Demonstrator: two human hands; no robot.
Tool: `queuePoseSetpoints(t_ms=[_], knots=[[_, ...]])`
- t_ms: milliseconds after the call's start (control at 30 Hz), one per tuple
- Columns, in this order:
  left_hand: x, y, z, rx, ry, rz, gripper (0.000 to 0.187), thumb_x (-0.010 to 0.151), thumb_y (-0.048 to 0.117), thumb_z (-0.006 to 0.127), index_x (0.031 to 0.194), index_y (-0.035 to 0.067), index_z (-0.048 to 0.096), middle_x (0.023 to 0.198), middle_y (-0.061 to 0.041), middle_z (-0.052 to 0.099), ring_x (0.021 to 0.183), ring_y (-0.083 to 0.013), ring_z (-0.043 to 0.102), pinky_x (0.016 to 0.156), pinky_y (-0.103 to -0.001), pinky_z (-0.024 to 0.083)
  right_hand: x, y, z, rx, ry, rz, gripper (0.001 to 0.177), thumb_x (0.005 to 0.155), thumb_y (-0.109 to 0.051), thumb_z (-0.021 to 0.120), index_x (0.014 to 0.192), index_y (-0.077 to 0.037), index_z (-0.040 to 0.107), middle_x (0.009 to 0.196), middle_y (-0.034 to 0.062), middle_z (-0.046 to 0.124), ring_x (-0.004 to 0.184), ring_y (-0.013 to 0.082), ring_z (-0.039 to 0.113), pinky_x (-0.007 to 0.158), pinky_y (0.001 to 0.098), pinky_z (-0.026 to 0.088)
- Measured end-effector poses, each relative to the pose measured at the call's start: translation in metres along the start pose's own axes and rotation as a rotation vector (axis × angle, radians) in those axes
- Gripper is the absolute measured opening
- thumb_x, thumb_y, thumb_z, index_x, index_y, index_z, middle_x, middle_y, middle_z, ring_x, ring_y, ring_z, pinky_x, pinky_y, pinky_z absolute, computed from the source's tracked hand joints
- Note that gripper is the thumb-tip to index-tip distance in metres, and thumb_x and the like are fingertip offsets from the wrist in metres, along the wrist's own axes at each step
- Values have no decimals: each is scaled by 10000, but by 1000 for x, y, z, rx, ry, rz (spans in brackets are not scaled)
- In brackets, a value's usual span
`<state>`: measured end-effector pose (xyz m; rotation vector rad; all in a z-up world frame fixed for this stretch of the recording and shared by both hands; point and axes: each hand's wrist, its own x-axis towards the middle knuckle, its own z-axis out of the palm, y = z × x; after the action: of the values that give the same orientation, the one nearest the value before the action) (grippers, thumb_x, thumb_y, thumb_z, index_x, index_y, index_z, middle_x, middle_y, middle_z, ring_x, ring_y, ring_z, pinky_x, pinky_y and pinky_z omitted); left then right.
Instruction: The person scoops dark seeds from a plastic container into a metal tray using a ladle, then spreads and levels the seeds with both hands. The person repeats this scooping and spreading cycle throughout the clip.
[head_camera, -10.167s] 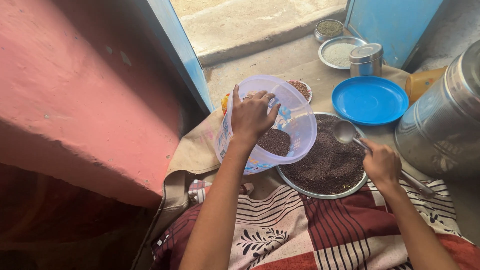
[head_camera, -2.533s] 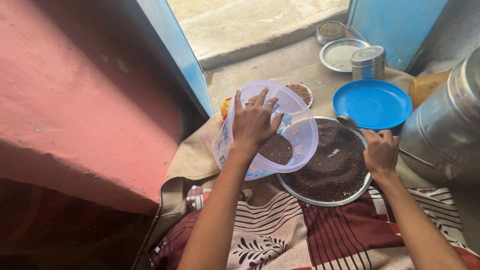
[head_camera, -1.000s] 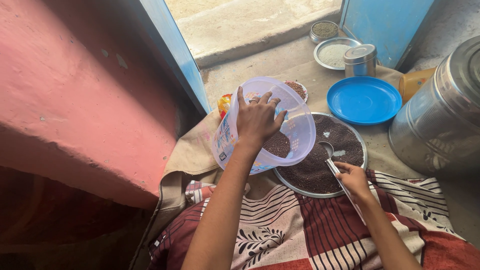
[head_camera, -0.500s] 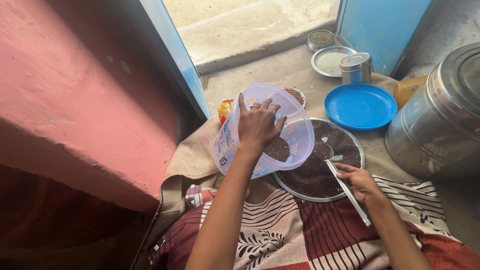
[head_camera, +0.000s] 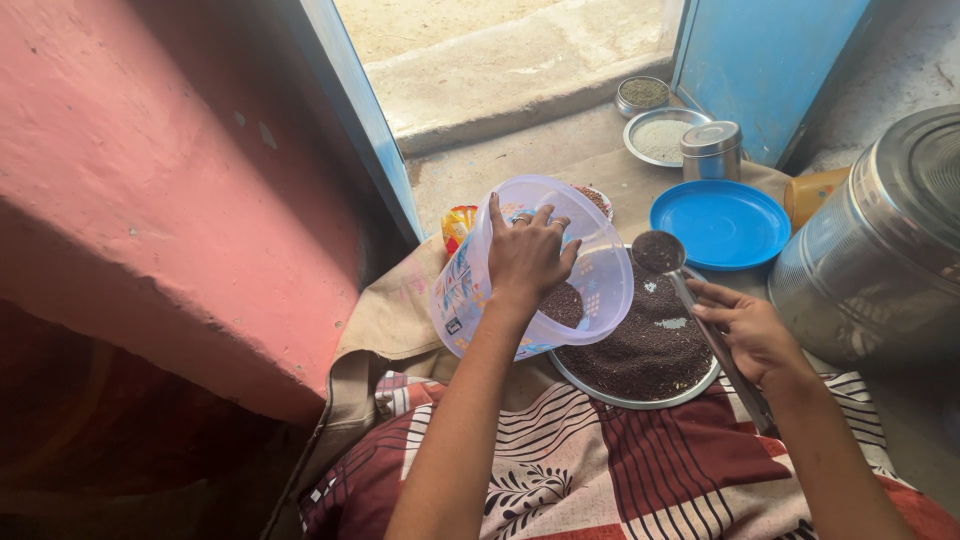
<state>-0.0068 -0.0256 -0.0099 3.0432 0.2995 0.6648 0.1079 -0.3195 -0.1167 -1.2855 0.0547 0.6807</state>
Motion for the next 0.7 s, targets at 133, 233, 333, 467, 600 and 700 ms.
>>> queuePoseSetpoints(t_ms=[133, 233, 333, 467, 600, 700], knots=[[0, 0, 0, -5, -1, -8, 406, 903, 473, 632, 1196, 222, 756, 1361, -58, 665, 1129, -256, 699, 1218, -674, 67, -8, -5, 29, -130, -30, -100, 403, 919, 60, 630, 1317, 16, 673, 1157, 130, 734, 872, 121, 691, 735, 246, 570], [-1, -1, 0, -13, 4, -9, 399, 902, 464, 630, 1192, 220, 756, 1358, -57, 666, 1116, -257, 701, 1218, -676, 77, -19, 2, 59, -394, -4, -234, 431, 919, 35, 643, 1346, -17, 671, 1139, 159, 737, 825, 117, 645, 708, 285, 542], [-4, -4, 1, -13, 14, -2, 395, 901, 459, 633, 1184, 215, 758, 1356, -58, 669, 1118, -257, 702, 1214, -674, 90, -37, 8, 84, -863, 112, -474, 444, 946, -6, 659, 1382, -83, 694, 1079, 214, 735, 761, 176, 588, 687, 386, 508], [-4, -6, 1, -18, 16, 2, 396, 903, 457, 632, 1189, 212, 756, 1356, -58, 670, 1117, -253, 704, 1219, -670, 97, -55, 7, 108, -1261, 116, -949, 542, 832, 72, 593, 1339, -83, 710, 1025, 173, 742, 932, 261, 653, 870, 413, 531], [-4, -5, 0, -15, 24, 4, 408, 898, 469, 632, 1193, 214, 751, 1357, -61, 666, 1117, -253, 705, 1212, -668, 101, -56, 10, 122, -1491, 82, -1142, 512, 781, 116, 608, 1245, -62, 736, 1146, 87, 784, 971, 251, 640, 874, 409, 479], [-2, -7, -1, -2, -14, -8, 410, 914, 475, 619, 1216, 225, 741, 1366, -42, 665, 1120, -266, 702, 1224, -649, 99, -49, 17, 129, -1549, 95, -1205, 382, 873, 36, 649, 1227, -77, 739, 1157, 62, 774, 1033, 223, 649, 913, 400, 434]])
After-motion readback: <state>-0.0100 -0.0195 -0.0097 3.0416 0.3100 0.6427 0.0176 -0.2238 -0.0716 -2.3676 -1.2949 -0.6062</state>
